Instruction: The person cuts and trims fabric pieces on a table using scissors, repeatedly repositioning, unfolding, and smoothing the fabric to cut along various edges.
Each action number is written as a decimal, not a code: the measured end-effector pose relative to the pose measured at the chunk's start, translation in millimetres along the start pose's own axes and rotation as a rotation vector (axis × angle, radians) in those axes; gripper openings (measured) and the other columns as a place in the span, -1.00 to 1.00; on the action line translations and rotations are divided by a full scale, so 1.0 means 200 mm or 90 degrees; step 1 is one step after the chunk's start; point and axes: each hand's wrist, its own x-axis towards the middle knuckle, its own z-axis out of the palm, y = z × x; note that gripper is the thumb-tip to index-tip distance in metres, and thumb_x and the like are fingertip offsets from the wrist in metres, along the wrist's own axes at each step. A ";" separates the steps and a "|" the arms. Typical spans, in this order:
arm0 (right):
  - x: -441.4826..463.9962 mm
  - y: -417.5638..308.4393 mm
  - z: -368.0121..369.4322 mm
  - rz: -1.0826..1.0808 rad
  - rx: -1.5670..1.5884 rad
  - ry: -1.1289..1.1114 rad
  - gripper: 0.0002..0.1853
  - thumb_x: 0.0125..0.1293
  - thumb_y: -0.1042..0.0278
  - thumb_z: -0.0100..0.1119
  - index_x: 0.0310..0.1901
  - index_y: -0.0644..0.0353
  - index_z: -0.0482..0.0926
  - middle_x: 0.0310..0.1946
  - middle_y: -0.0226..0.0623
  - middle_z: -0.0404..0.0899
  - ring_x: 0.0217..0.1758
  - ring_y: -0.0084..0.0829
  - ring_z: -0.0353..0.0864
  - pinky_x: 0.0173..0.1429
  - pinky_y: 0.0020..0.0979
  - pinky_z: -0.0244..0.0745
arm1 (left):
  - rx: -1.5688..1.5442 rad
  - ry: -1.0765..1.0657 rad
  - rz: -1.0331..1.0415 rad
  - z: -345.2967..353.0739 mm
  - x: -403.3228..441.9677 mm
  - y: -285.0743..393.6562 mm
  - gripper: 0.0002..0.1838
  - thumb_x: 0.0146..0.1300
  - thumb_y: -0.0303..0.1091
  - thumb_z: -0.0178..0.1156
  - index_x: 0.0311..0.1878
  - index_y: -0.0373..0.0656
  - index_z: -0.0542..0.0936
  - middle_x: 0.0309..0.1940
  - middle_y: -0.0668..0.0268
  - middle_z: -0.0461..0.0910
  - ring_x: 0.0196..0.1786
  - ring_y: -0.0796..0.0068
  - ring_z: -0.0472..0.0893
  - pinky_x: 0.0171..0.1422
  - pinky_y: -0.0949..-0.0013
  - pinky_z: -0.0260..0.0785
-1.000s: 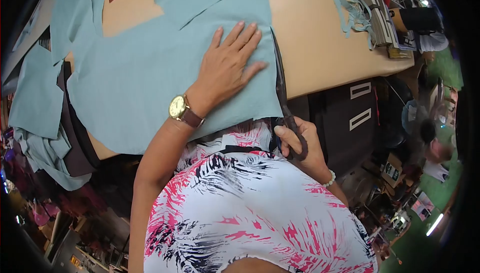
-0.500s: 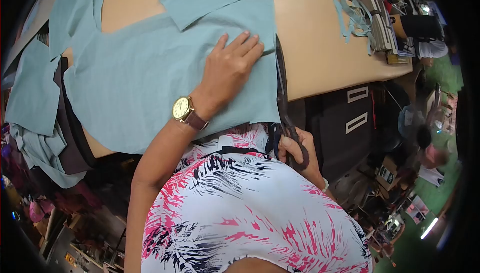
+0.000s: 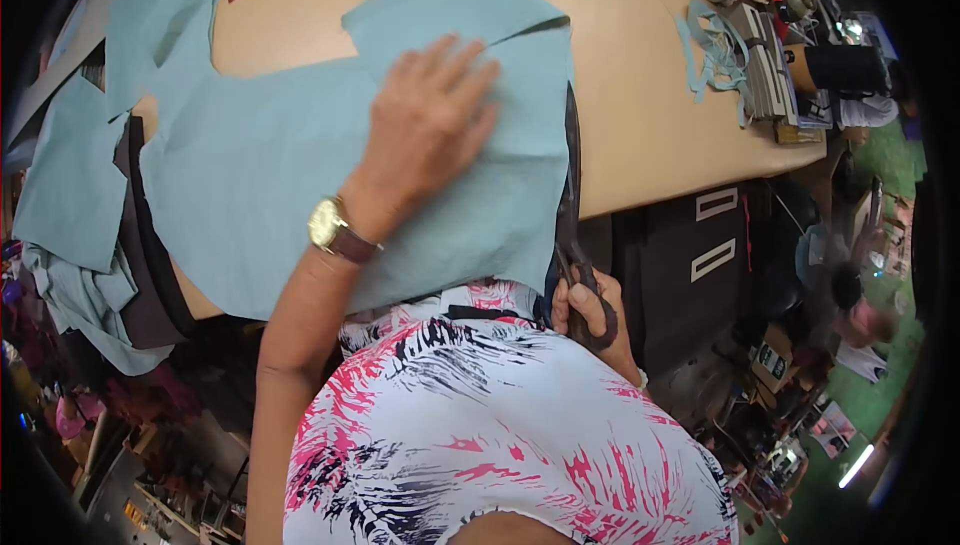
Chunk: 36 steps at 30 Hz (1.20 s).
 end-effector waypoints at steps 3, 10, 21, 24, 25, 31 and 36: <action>0.00 0.00 0.01 -0.004 0.029 -0.004 -0.74 0.15 0.24 0.11 -0.49 0.26 0.37 -0.68 -0.37 0.38 -0.65 -0.60 0.38 -0.54 -0.59 0.26 | 0.027 -0.121 -0.048 -0.03 0.08 -0.20 -0.65 -0.04 -0.42 0.19 -0.10 -0.17 0.52 -0.03 0.25 0.49 0.04 0.27 0.46 -0.04 0.24 0.40; 0.00 -0.03 -0.02 -0.007 -0.001 -0.045 -0.74 0.19 0.24 0.08 -0.51 0.24 0.37 -0.68 -0.40 0.38 -0.64 -0.64 0.37 -0.52 -0.61 0.25 | 0.110 -0.319 0.122 -0.07 0.44 -0.37 -0.90 -0.19 -0.53 0.06 -0.50 -0.25 0.50 -0.53 0.10 0.52 -0.43 0.06 0.52 -0.38 0.11 0.33; -0.02 -0.05 -0.02 0.023 0.023 -0.030 -0.78 0.16 0.29 0.11 -0.51 0.23 0.39 -0.67 -0.42 0.39 -0.62 -0.64 0.36 -0.52 -0.60 0.25 | 0.302 0.175 0.083 0.43 1.06 -0.46 -0.41 0.06 -0.39 0.11 0.23 -0.03 0.26 0.19 0.17 0.30 0.24 0.16 0.29 0.23 -0.02 0.12; -0.02 -0.04 -0.02 0.019 0.033 -0.034 -0.77 0.15 0.26 0.11 -0.51 0.23 0.39 -0.66 -0.41 0.39 -0.62 -0.64 0.36 -0.52 -0.60 0.25 | 0.142 0.168 0.033 0.39 0.89 -0.39 -0.37 0.17 -0.34 0.07 0.33 -0.03 0.12 0.28 0.15 0.17 0.33 0.13 0.16 0.33 0.02 0.02; -0.02 -0.04 -0.03 0.023 0.032 -0.033 -0.77 0.15 0.26 0.11 -0.51 0.23 0.39 -0.66 -0.41 0.39 -0.62 -0.64 0.36 -0.52 -0.61 0.25 | 0.033 0.133 0.064 0.35 0.78 -0.36 -0.37 0.18 -0.29 0.07 0.32 -0.03 0.13 0.28 0.14 0.17 0.34 0.12 0.13 0.35 0.02 -0.01; 0.00 -0.03 -0.07 0.036 0.009 -0.048 -0.64 0.12 0.11 0.18 -0.48 0.29 0.38 -0.66 -0.38 0.34 -0.64 -0.60 0.34 -0.55 -0.60 0.25 | -0.025 -0.249 0.051 0.09 0.11 -0.23 -0.22 0.08 0.14 0.08 0.31 -0.05 0.19 0.34 0.11 0.08 0.39 0.06 0.02 0.39 -0.07 -0.19; 0.02 -0.07 -0.07 0.036 -0.016 -0.082 -0.75 0.14 0.24 0.14 -0.52 0.22 0.39 -0.72 -0.40 0.40 -0.68 -0.64 0.36 -0.56 -0.61 0.25 | 0.028 -0.236 -0.089 0.00 -0.07 -0.13 -0.15 0.02 0.20 0.11 0.32 -0.07 0.17 0.35 0.11 0.04 0.40 0.05 -0.04 0.35 -0.22 -0.26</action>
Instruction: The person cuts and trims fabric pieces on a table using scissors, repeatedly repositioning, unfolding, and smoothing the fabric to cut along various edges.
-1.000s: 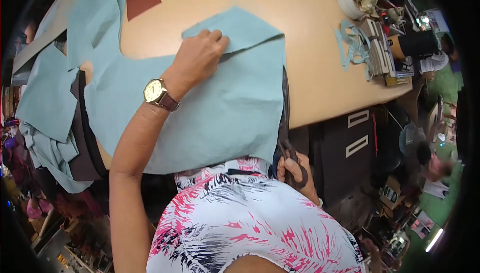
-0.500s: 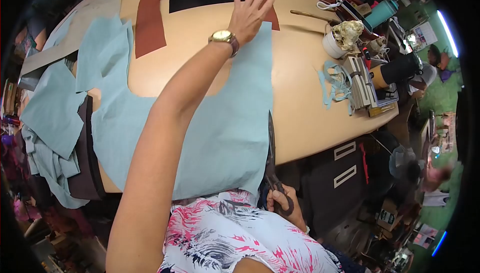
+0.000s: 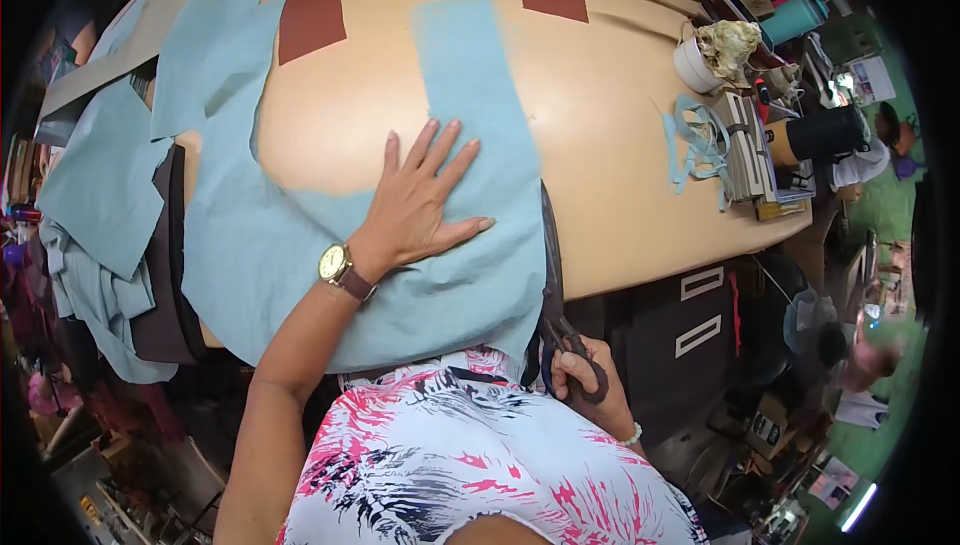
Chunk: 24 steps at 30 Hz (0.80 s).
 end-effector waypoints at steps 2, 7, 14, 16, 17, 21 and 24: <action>-0.01 -0.01 0.00 0.013 -0.021 -0.014 -0.75 0.14 0.24 0.15 -0.52 0.22 0.38 -0.72 -0.40 0.40 -0.68 -0.64 0.36 -0.56 -0.62 0.25 | 0.019 0.003 -0.042 0.00 -0.06 0.04 -0.15 0.04 0.17 0.11 0.33 -0.12 0.14 0.35 0.11 0.03 0.41 0.07 -0.05 0.36 -0.19 -0.26; -0.03 -0.01 0.01 0.021 -0.028 -0.010 -0.75 0.12 0.25 0.17 -0.50 0.23 0.39 -0.71 -0.40 0.40 -0.68 -0.64 0.35 -0.56 -0.62 0.25 | -0.042 0.008 0.054 -0.05 -0.07 0.18 -0.18 0.11 0.07 0.10 0.33 -0.23 0.10 0.35 0.10 0.03 0.41 0.13 -0.01 0.41 -0.03 -0.22; -0.05 0.02 0.00 -0.010 -0.031 -0.012 -0.73 0.05 0.23 0.22 -0.49 0.25 0.39 -0.68 -0.39 0.41 -0.64 -0.64 0.36 -0.53 -0.61 0.24 | -0.095 0.010 0.074 0.10 -0.10 0.28 -0.38 0.18 -0.07 0.08 0.24 -0.21 0.26 0.30 0.15 0.17 0.35 0.20 0.16 0.36 0.03 -0.03; -0.06 0.00 -0.01 -0.002 -0.079 -0.018 -0.72 0.04 0.23 0.23 -0.49 0.26 0.40 -0.67 -0.39 0.42 -0.63 -0.64 0.35 -0.53 -0.62 0.23 | -0.104 0.041 0.081 0.11 -0.11 0.28 -0.46 0.18 -0.16 0.10 0.19 -0.19 0.32 0.25 0.18 0.25 0.31 0.24 0.22 0.33 0.05 0.04; -0.07 -0.01 -0.02 0.001 -0.102 -0.020 -0.71 0.03 0.22 0.24 -0.49 0.26 0.40 -0.67 -0.39 0.42 -0.63 -0.64 0.35 -0.53 -0.62 0.23 | -0.107 0.058 0.086 0.11 -0.12 0.28 -0.50 0.18 -0.21 0.11 0.17 -0.19 0.35 0.23 0.20 0.29 0.29 0.26 0.25 0.31 0.06 0.08; -0.07 0.00 -0.05 0.008 -0.125 -0.019 -0.68 0.01 0.18 0.24 -0.49 0.28 0.41 -0.69 -0.37 0.41 -0.65 -0.62 0.36 -0.54 -0.62 0.23 | -0.077 0.083 0.117 0.12 -0.13 0.29 -0.54 0.14 -0.26 0.14 0.12 -0.16 0.40 0.16 0.23 0.37 0.24 0.32 0.33 0.27 0.08 0.16; -0.06 0.01 -0.06 0.008 -0.084 -0.032 -0.65 -0.01 0.13 0.24 -0.49 0.29 0.41 -0.71 -0.35 0.40 -0.67 -0.59 0.37 -0.56 -0.60 0.25 | -0.098 0.093 0.102 0.11 -0.15 0.30 -0.55 0.13 -0.26 0.15 0.11 -0.15 0.41 0.14 0.24 0.39 0.22 0.33 0.34 0.26 0.09 0.18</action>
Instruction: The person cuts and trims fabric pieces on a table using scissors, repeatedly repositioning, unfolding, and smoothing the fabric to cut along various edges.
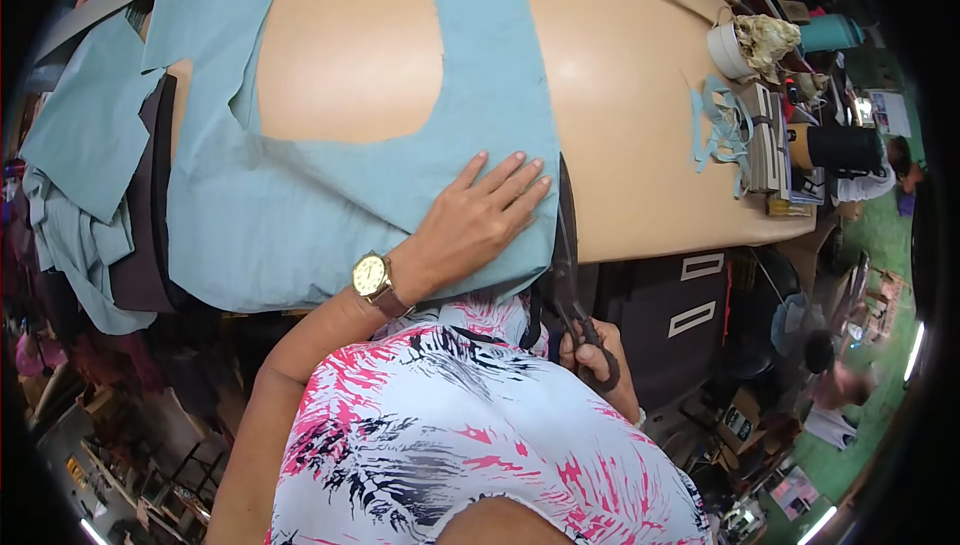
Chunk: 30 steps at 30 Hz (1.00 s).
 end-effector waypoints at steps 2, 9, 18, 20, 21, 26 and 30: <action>0.00 0.01 -0.01 0.003 0.025 0.002 -0.63 -0.02 0.11 0.24 -0.49 0.29 0.40 -0.72 -0.34 0.39 -0.68 -0.58 0.37 -0.57 -0.59 0.26 | -0.007 -0.001 0.000 0.00 0.00 0.00 -0.55 0.13 -0.26 0.16 0.11 -0.14 0.41 0.15 0.25 0.38 0.23 0.32 0.34 0.26 0.09 0.17; 0.03 0.00 -0.01 -0.016 0.078 -0.008 -0.62 0.03 0.11 0.21 -0.47 0.32 0.40 -0.69 -0.34 0.38 -0.68 -0.57 0.38 -0.58 -0.58 0.28 | -0.015 -0.001 0.002 0.00 0.00 0.00 -0.52 0.12 -0.25 0.17 0.12 -0.14 0.40 0.16 0.25 0.37 0.24 0.33 0.32 0.27 0.10 0.16; 0.06 -0.01 -0.01 -0.020 0.053 -0.003 -0.61 0.04 0.08 0.21 -0.49 0.31 0.40 -0.71 -0.36 0.37 -0.69 -0.60 0.37 -0.60 -0.60 0.27 | -0.026 0.004 0.001 0.00 -0.01 -0.01 -0.52 0.11 -0.26 0.18 0.12 -0.14 0.40 0.16 0.24 0.36 0.24 0.32 0.32 0.26 0.11 0.16; 0.06 -0.01 -0.01 -0.022 0.052 0.001 -0.62 0.05 0.09 0.20 -0.50 0.31 0.40 -0.71 -0.36 0.38 -0.70 -0.61 0.37 -0.61 -0.61 0.26 | -0.026 0.004 0.002 0.00 -0.01 -0.01 -0.52 0.10 -0.27 0.18 0.12 -0.14 0.40 0.16 0.24 0.36 0.24 0.32 0.32 0.26 0.11 0.16; 0.06 0.00 -0.01 -0.018 0.055 0.005 -0.62 0.05 0.09 0.20 -0.50 0.30 0.39 -0.71 -0.36 0.38 -0.70 -0.61 0.36 -0.61 -0.61 0.25 | -0.025 0.004 0.003 0.00 -0.01 -0.01 -0.52 0.10 -0.27 0.18 0.12 -0.14 0.40 0.16 0.24 0.36 0.24 0.32 0.32 0.26 0.11 0.16; 0.05 0.00 0.00 -0.001 0.039 0.025 -0.64 0.06 0.12 0.20 -0.53 0.28 0.38 -0.74 -0.38 0.37 -0.74 -0.64 0.34 -0.64 -0.62 0.22 | -0.026 0.006 0.004 0.00 -0.01 -0.01 -0.53 0.09 -0.27 0.19 0.10 -0.14 0.41 0.16 0.24 0.36 0.24 0.32 0.32 0.26 0.11 0.17; 0.04 0.00 0.00 0.002 0.034 0.030 -0.67 0.07 0.16 0.20 -0.54 0.27 0.37 -0.76 -0.40 0.36 -0.75 -0.65 0.33 -0.65 -0.63 0.20 | -0.026 0.007 0.005 0.00 -0.01 -0.01 -0.53 0.09 -0.28 0.19 0.10 -0.14 0.41 0.15 0.24 0.37 0.23 0.32 0.33 0.26 0.11 0.17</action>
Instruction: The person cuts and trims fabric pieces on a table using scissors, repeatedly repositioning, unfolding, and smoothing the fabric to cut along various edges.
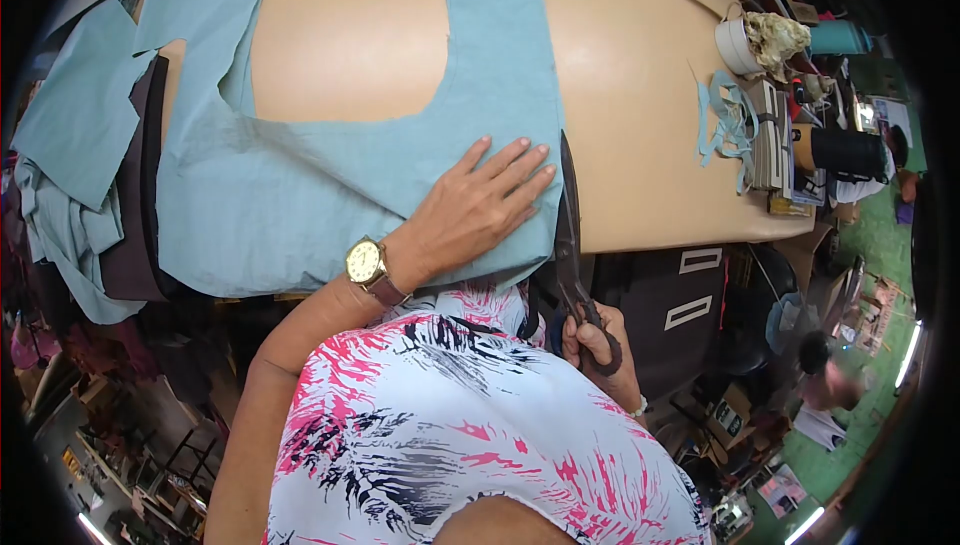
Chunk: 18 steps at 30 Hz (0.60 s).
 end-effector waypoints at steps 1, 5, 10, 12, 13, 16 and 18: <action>0.00 0.00 0.00 0.001 0.002 0.001 -0.67 0.07 0.17 0.20 -0.53 0.27 0.37 -0.76 -0.40 0.36 -0.75 -0.65 0.33 -0.65 -0.64 0.20 | -0.001 0.000 0.000 0.00 0.00 0.00 -0.53 0.09 -0.28 0.19 0.10 -0.14 0.41 0.15 0.24 0.37 0.23 0.32 0.33 0.26 0.12 0.17; 0.00 0.00 0.00 0.014 0.008 0.004 -0.69 0.08 0.20 0.22 -0.53 0.27 0.37 -0.76 -0.41 0.36 -0.75 -0.66 0.32 -0.65 -0.64 0.19 | 0.002 0.001 0.002 0.00 0.00 0.00 -0.53 0.09 -0.28 0.19 0.10 -0.14 0.41 0.14 0.24 0.38 0.23 0.32 0.33 0.26 0.12 0.17; -0.01 0.00 0.01 0.023 0.013 0.005 -0.68 0.09 0.19 0.24 -0.49 0.27 0.38 -0.76 -0.42 0.36 -0.75 -0.67 0.32 -0.64 -0.64 0.20 | 0.008 0.000 0.003 0.00 0.00 0.00 -0.53 0.09 -0.28 0.19 0.10 -0.13 0.41 0.13 0.24 0.39 0.22 0.33 0.34 0.25 0.13 0.18; -0.01 0.00 0.00 0.028 0.004 0.003 -0.69 0.10 0.20 0.23 -0.48 0.27 0.38 -0.76 -0.42 0.37 -0.75 -0.67 0.32 -0.64 -0.64 0.20 | 0.006 -0.001 0.001 0.00 0.00 0.00 -0.54 0.10 -0.28 0.18 0.10 -0.14 0.41 0.14 0.24 0.39 0.22 0.34 0.35 0.25 0.13 0.19; -0.01 0.00 0.00 0.031 -0.003 0.002 -0.70 0.10 0.21 0.23 -0.48 0.27 0.39 -0.76 -0.42 0.37 -0.75 -0.67 0.32 -0.64 -0.64 0.20 | 0.003 -0.002 -0.001 0.00 0.00 0.00 -0.54 0.10 -0.28 0.18 0.10 -0.14 0.41 0.14 0.24 0.38 0.22 0.34 0.35 0.25 0.13 0.19; -0.02 0.01 0.00 0.026 -0.020 0.001 -0.72 0.11 0.24 0.23 -0.47 0.27 0.39 -0.76 -0.42 0.37 -0.76 -0.67 0.33 -0.64 -0.64 0.19 | -0.011 0.005 -0.017 0.00 0.00 0.00 -0.54 0.11 -0.30 0.17 0.11 -0.16 0.40 0.16 0.24 0.37 0.22 0.35 0.36 0.25 0.14 0.19; -0.02 0.01 0.00 0.027 -0.039 0.004 -0.73 0.11 0.27 0.23 -0.47 0.27 0.39 -0.76 -0.43 0.37 -0.76 -0.66 0.33 -0.64 -0.64 0.19 | -0.017 0.014 -0.027 0.01 0.01 0.00 -0.55 0.12 -0.31 0.16 0.10 -0.18 0.40 0.15 0.24 0.38 0.21 0.35 0.37 0.24 0.14 0.21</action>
